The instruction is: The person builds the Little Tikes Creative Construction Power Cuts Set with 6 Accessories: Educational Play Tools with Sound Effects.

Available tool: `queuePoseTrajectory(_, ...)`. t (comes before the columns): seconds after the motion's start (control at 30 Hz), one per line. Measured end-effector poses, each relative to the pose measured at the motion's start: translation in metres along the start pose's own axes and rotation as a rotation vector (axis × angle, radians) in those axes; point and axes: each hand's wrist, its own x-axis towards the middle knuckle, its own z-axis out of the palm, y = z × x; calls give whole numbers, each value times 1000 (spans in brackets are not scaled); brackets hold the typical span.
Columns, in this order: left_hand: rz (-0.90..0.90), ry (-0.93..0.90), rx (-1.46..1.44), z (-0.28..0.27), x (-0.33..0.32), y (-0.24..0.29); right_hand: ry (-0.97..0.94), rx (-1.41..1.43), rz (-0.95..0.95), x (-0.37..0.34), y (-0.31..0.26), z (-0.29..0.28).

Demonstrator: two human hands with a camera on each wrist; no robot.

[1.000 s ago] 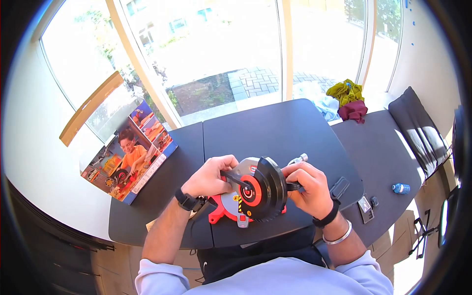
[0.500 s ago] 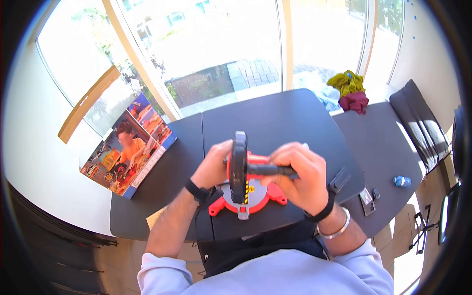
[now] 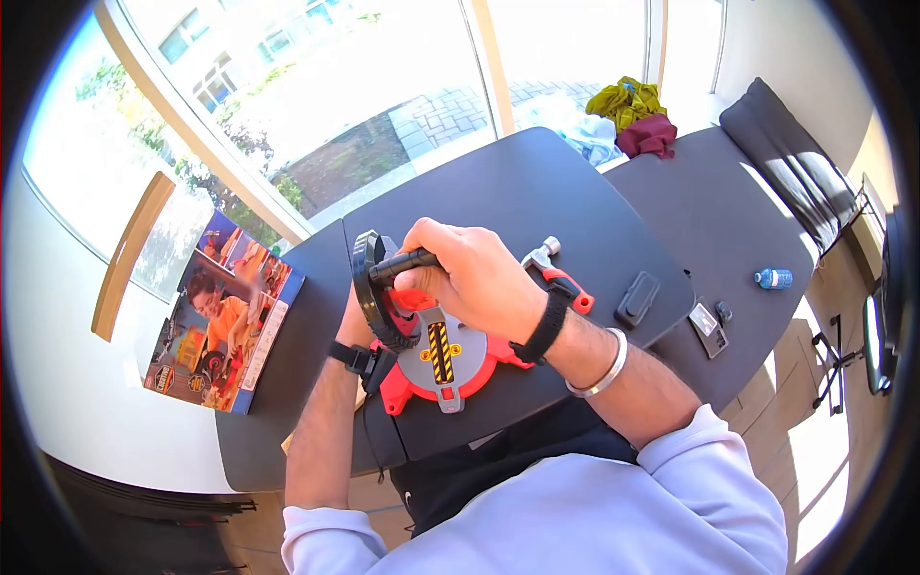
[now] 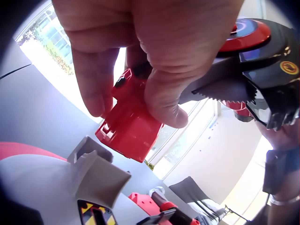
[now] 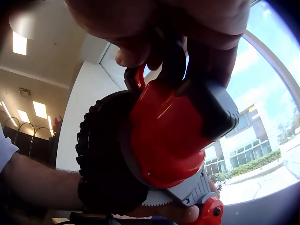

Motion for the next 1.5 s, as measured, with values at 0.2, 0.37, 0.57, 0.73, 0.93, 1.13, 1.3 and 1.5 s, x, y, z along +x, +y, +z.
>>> queuePoseTrajectory(0.2,73,-19,298,-9,12,-10,-5,-5,33,2,3,-8)
queuePoseTrajectory(0.37,31,9,164,-15,16,-21,-54,-16,49,3,7,-7)
queuePoseTrajectory(0.57,-122,-74,150,-35,15,-29,-82,-22,20,-2,8,-10)
queuePoseTrajectory(0.73,-128,-9,208,-15,11,-24,-111,33,-15,-9,19,-13)
queuePoseTrajectory(0.93,-1,8,347,-9,12,-26,-78,243,89,-16,31,-2)
queuePoseTrajectory(1.13,-77,49,232,6,4,-14,2,372,125,-23,42,19)
queuePoseTrajectory(1.3,-159,8,77,-8,1,-21,6,339,174,-26,43,26)
queuePoseTrajectory(1.5,-142,14,102,-11,2,-25,42,275,155,-24,41,27)
